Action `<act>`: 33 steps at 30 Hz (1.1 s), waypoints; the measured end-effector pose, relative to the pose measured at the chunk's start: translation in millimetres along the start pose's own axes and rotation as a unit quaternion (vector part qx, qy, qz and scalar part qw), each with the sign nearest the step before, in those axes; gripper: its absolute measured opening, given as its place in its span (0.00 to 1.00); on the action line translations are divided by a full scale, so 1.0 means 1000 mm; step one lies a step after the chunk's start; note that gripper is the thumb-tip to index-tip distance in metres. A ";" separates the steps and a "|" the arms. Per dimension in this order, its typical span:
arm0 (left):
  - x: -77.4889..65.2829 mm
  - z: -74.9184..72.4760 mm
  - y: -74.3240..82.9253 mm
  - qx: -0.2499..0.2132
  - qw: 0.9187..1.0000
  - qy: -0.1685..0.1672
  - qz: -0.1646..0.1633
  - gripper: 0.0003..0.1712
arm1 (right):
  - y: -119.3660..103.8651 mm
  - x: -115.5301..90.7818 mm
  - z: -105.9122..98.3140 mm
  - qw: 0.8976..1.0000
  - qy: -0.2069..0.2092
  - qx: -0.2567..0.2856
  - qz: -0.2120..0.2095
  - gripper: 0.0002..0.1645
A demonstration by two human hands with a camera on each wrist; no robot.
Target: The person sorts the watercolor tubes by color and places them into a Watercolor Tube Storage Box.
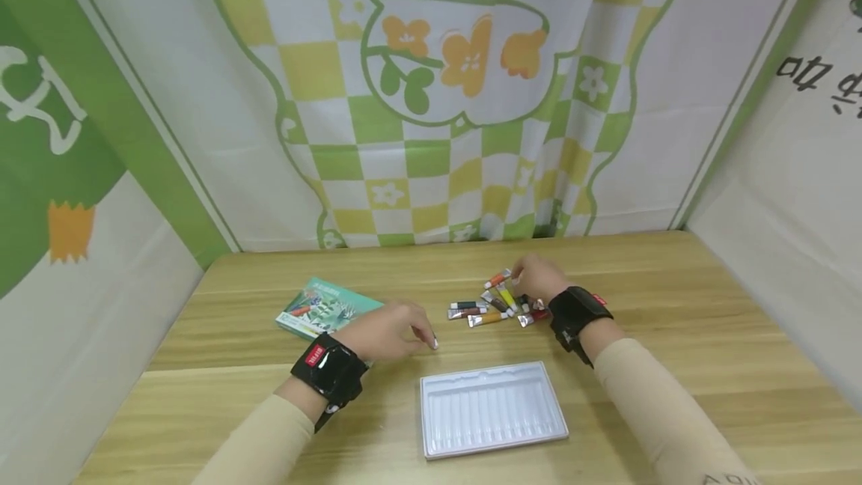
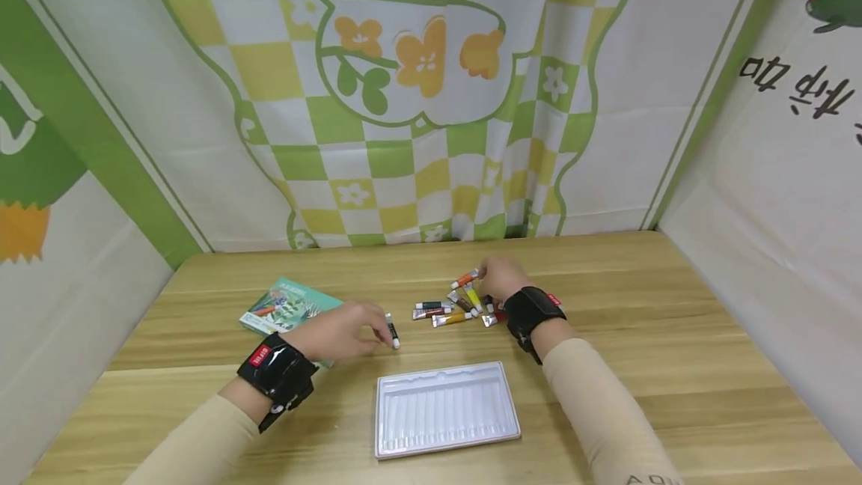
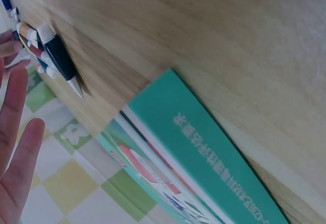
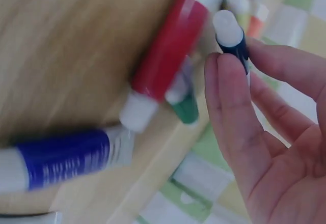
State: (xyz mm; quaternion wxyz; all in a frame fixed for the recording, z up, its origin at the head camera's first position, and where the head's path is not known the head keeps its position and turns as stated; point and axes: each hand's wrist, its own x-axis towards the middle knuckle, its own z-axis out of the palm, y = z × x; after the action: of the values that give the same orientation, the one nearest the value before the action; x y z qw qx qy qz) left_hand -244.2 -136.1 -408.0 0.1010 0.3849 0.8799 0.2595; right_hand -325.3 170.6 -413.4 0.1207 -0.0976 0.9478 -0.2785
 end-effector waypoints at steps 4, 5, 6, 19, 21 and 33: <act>-0.001 0.001 0.000 0.003 1.000 0.006 0.001 0.08 | 0.017 -0.007 -0.016 0.997 0.002 0.073 -0.006 0.21; -0.001 0.001 0.000 0.003 1.000 0.007 -0.002 0.08 | 0.023 -0.010 -0.021 0.996 0.005 0.083 -0.012 0.21; -0.001 0.001 -0.001 0.002 1.000 0.009 -0.005 0.08 | 0.029 -0.014 -0.025 0.996 0.004 0.092 -0.016 0.20; 0.008 0.006 -0.010 0.000 0.999 0.016 -0.034 0.10 | 0.075 -0.047 -0.039 0.997 -0.011 0.078 0.016 0.18; 0.011 0.005 -0.011 0.008 0.998 0.022 -0.058 0.10 | 0.074 -0.048 -0.038 0.998 -0.011 0.068 0.016 0.18; 0.027 0.015 -0.025 0.040 0.998 0.025 -0.030 0.06 | 0.071 -0.053 -0.026 0.999 -0.028 0.042 0.014 0.19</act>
State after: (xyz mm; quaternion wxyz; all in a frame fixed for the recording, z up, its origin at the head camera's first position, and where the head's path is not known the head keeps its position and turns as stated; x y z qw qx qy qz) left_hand -272.3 -125.4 -433.8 0.0715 0.3553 0.9032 0.2300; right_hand -290.5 255.6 -421.9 0.1556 -0.0866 0.9327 -0.3137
